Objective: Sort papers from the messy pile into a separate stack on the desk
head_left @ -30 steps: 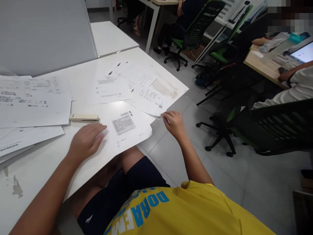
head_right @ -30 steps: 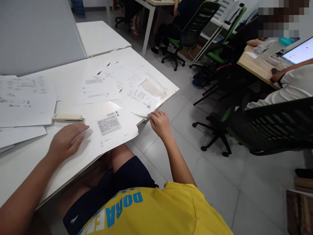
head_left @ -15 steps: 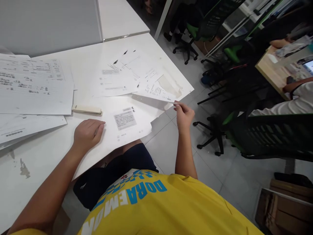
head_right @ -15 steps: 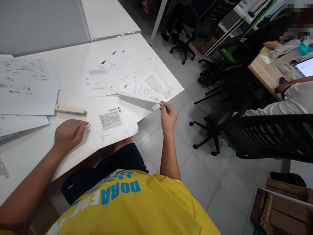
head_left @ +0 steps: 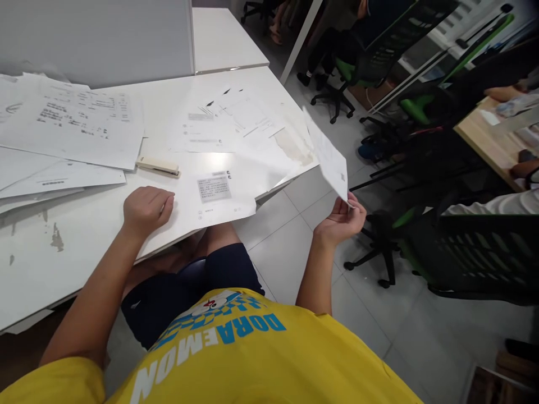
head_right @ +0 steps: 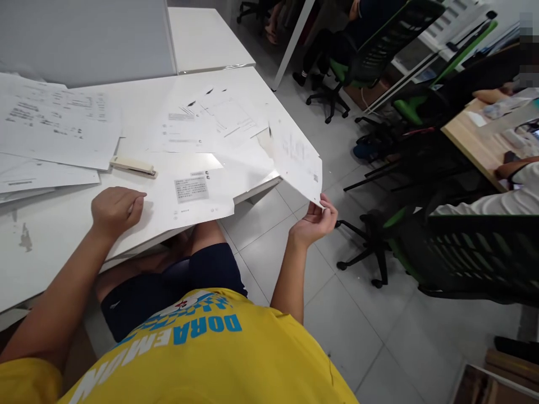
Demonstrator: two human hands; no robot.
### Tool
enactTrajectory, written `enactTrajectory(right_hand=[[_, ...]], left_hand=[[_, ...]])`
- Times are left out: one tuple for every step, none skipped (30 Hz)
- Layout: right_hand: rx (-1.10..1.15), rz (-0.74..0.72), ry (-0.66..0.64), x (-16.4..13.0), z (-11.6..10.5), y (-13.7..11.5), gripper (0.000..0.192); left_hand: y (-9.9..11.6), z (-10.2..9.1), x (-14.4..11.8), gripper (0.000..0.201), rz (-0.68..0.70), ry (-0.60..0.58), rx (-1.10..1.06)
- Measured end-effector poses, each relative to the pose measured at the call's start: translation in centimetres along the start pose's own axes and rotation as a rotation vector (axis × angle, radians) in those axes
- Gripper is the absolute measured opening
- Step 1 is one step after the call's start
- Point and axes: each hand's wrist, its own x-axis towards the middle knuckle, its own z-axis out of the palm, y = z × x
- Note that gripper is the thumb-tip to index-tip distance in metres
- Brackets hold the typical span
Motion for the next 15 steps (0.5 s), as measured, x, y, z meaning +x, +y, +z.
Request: enactTrajectory(right_hand=[[0.007,0.015,-0.009,0.3,-0.8,0.2,0.036],[0.007,0.036,-0.021,0.6,-1.6,0.3,0.041],[0.007,0.064,-0.029,0.7,-2.3,0.5,0.044],[0.010,0.098,-0.035,0.8,-2.9,0.7,0.044],[0.013,0.138,-0.043,0.7,-3.5,1.0,0.041],[0.014,0.181,-0.057,0.6,-3.9,1.3,0.037],[0.012,0.221,-0.075,0.4,-4.3,1.6,0.033],[-0.001,0.258,-0.100,0.2,-4.6,1.9,0.030],[-0.025,0.289,-0.131,-0.1,-4.8,2.2,0.028],[-0.058,0.315,-0.165,-0.3,-4.9,2.4,0.029],[-0.097,0.336,-0.199,-0.6,-4.9,2.7,0.030],[-0.134,0.353,-0.227,-0.8,-4.9,2.9,0.031],[-0.165,0.367,-0.244,-1.0,-4.7,3.1,0.032],[-0.185,0.378,-0.253,-1.2,-4.5,3.2,0.033],[-0.197,0.383,-0.256,-1.3,-4.2,3.4,0.034]], left_hand=[[0.7,-0.3,-0.7,0.024,-0.009,0.032,0.005],[1.6,-0.7,-1.6,0.023,-0.021,0.065,0.002],[2.7,-0.9,-2.5,0.023,-0.033,0.085,-0.011],[4.1,-1.1,-3.4,0.022,-0.023,0.119,-0.036],[5.6,-1.2,-4.3,0.021,0.008,0.122,-0.075],[7.2,-1.2,-5.2,0.018,0.059,0.112,-0.123],[8.8,-1.1,-5.9,0.017,0.122,0.126,-0.170],[10.4,-0.9,-6.6,0.016,0.185,0.138,-0.212],[12.0,-0.6,-7.1,0.016,0.243,0.146,-0.250],[13.4,-0.2,-7.6,0.017,0.287,0.136,-0.280],[14.6,0.2,-8.1,0.018,0.311,0.109,-0.305],[15.7,0.6,-8.5,0.019,0.317,0.073,-0.332],[16.5,0.9,-8.9,0.021,0.312,0.034,-0.355],[17.2,1.3,-9.3,0.022,0.298,0.000,-0.374],[17.6,1.5,-9.6,0.023,0.282,-0.027,-0.390]])
